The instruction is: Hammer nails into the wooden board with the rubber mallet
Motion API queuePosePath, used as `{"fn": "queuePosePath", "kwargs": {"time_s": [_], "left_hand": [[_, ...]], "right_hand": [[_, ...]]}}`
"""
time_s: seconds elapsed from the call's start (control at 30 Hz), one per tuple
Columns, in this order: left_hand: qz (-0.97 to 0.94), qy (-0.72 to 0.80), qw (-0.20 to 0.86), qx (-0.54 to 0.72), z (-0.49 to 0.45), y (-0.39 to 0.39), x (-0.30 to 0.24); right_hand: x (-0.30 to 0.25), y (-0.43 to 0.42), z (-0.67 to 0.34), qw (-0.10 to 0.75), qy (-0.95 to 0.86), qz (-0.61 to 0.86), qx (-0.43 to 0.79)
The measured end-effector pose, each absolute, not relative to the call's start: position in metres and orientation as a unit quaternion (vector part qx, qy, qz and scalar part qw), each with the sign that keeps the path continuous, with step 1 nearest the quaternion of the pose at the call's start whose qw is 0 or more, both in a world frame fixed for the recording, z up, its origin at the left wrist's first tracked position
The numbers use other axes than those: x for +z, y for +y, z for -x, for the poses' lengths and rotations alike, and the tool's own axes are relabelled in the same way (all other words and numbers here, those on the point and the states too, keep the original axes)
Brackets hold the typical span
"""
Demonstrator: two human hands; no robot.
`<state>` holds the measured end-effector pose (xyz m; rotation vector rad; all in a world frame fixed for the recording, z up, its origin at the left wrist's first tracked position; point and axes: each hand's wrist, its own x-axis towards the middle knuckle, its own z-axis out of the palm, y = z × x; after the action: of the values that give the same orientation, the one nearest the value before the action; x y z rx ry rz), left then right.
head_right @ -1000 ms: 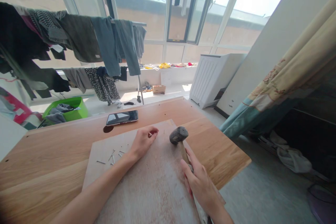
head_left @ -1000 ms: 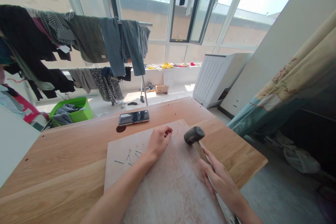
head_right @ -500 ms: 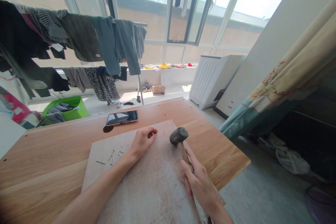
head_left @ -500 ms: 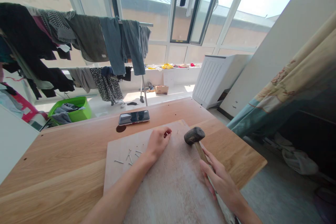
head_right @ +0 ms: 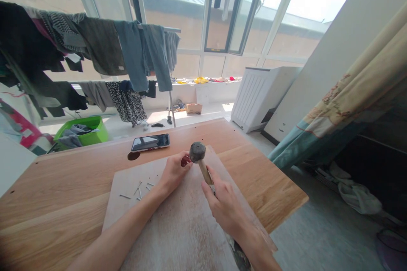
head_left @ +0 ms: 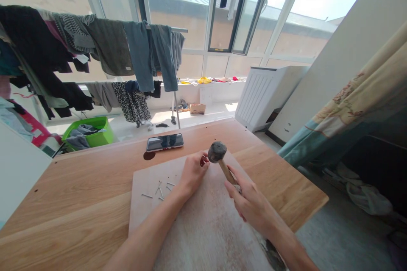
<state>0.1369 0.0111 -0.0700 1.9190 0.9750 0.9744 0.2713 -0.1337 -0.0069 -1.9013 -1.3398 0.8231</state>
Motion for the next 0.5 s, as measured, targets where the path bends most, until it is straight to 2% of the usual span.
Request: {"fn": "queuePosePath", "kwargs": {"time_s": [0.33,0.5], "left_hand": [[-0.754,0.375,0.378,0.385,-0.14,0.007,-0.068],[-0.801,0.373,0.331,0.331,-0.121,0.009,-0.052]], "right_hand": [[-0.011,-0.136,-0.272,0.335,-0.51,0.724,0.32],[-0.013,-0.14,-0.272,0.344,-0.501,0.73,0.314]]}}
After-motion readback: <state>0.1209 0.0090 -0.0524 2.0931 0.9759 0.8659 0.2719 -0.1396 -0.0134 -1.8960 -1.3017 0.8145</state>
